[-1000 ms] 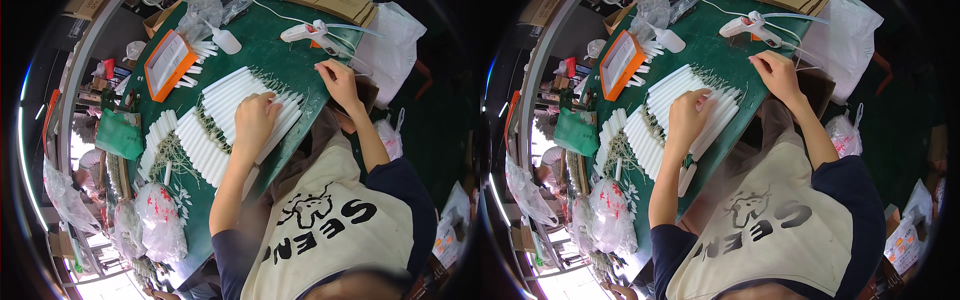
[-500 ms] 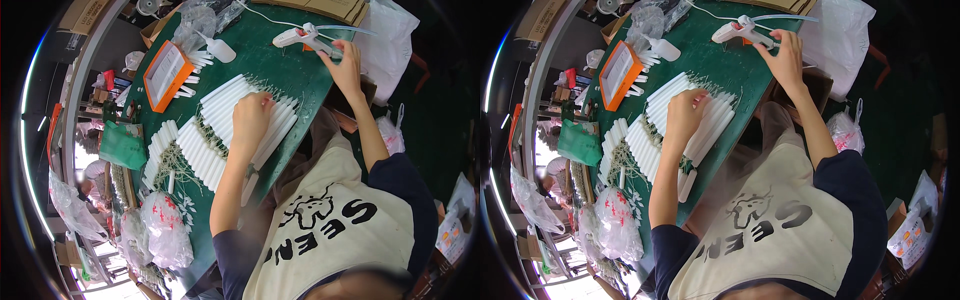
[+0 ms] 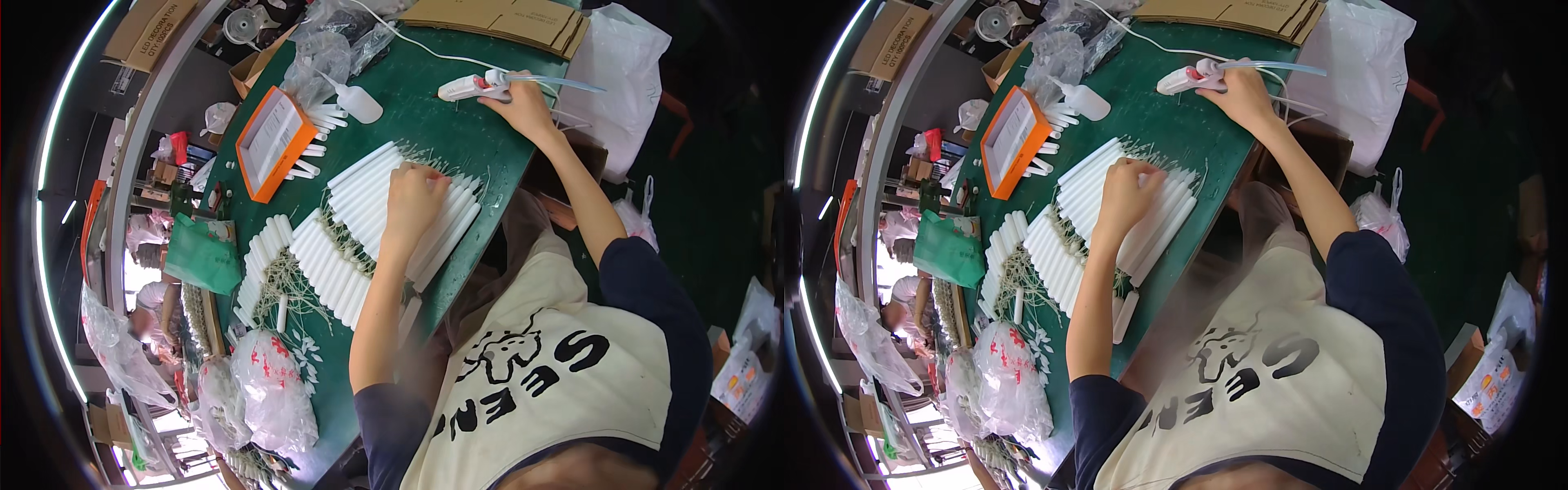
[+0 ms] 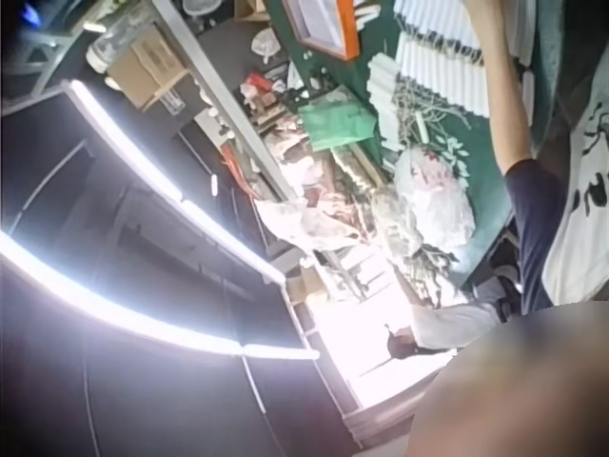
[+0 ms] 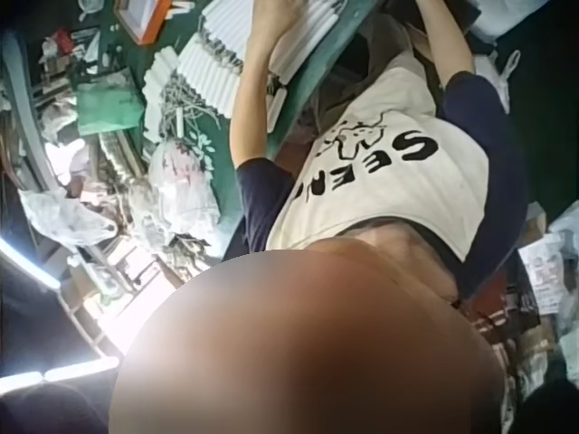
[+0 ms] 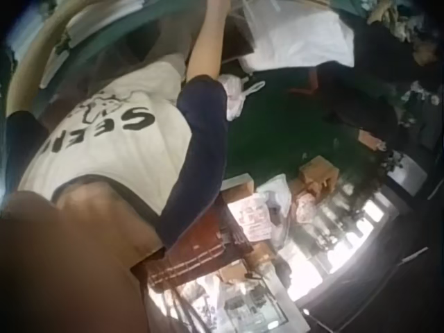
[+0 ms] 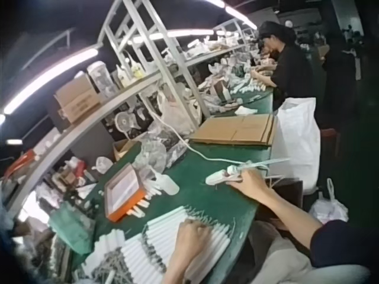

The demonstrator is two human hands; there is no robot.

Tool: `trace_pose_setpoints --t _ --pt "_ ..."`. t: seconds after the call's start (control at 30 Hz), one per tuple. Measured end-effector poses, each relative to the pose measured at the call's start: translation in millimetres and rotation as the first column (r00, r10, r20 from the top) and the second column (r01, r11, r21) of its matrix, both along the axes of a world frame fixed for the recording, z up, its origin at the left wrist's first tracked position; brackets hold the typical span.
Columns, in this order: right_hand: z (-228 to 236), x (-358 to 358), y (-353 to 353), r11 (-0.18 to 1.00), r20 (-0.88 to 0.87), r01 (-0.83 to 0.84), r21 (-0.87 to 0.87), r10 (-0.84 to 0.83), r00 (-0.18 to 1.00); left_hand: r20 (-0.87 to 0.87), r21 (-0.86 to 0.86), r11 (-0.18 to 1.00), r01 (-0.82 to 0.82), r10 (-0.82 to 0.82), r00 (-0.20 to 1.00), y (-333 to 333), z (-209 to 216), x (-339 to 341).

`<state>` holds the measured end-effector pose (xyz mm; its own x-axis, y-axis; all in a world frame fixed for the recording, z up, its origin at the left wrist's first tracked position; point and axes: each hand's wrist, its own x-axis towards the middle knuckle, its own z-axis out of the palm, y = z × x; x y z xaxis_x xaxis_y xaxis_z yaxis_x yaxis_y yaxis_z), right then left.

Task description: Using a hot glue gun to attach sprigs of artificial greenery to white tubes laid out in a row on a workbench.

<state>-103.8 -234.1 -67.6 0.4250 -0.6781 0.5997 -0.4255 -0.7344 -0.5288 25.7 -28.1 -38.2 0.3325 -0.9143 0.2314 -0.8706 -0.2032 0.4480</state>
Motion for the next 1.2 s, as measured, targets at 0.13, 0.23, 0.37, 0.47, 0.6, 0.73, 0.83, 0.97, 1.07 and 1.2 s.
trace_pose_setpoints --t 0.13,0.23,0.37,0.47,0.6,0.73,0.83,0.97,1.07,1.2 --pt "-2 0 -3 0.995 0.122 -0.087 0.058 0.079 0.989 -0.013 0.002 1.0 0.02 -0.02 1.0 -3 -1 2" --pt "5 -6 -5 0.981 0.189 -0.112 0.158 0.081 0.979 -0.037 0.047 0.998 0.052 -0.05 0.998 -6 2 3" --pt "12 -18 0 0.977 0.115 -0.184 0.111 0.171 0.979 -0.043 -0.006 0.997 0.076 -0.076 0.996 -4 -3 10" --pt "11 -27 2 0.939 0.23 -0.29 0.187 0.245 0.942 -0.099 -0.094 0.993 0.068 -0.077 0.992 -5 -4 15" --pt "13 -40 11 0.929 0.188 -0.316 0.194 0.281 0.941 -0.317 -0.136 0.989 -0.05 0.004 0.948 1 5 6" --pt "16 -49 18 0.892 0.154 -0.332 0.308 0.298 0.942 -0.491 -0.018 0.996 -0.085 0.065 0.868 5 13 3" --pt "17 -53 20 0.864 0.187 -0.419 0.277 0.38 0.906 -0.533 -0.001 0.996 -0.086 0.072 0.843 9 11 7" --pt "20 -60 22 0.878 0.123 -0.44 0.19 0.423 0.898 -0.51 -0.044 0.994 -0.098 0.062 0.858 10 4 11" --pt "19 -60 25 0.901 0.069 -0.428 0.068 0.423 0.903 -0.428 -0.044 0.991 -0.13 0.099 0.898 10 8 5" --pt "17 -57 25 0.933 -0.031 -0.358 -0.028 0.357 0.934 -0.367 -0.121 0.979 -0.166 0.111 0.924 8 4 2"
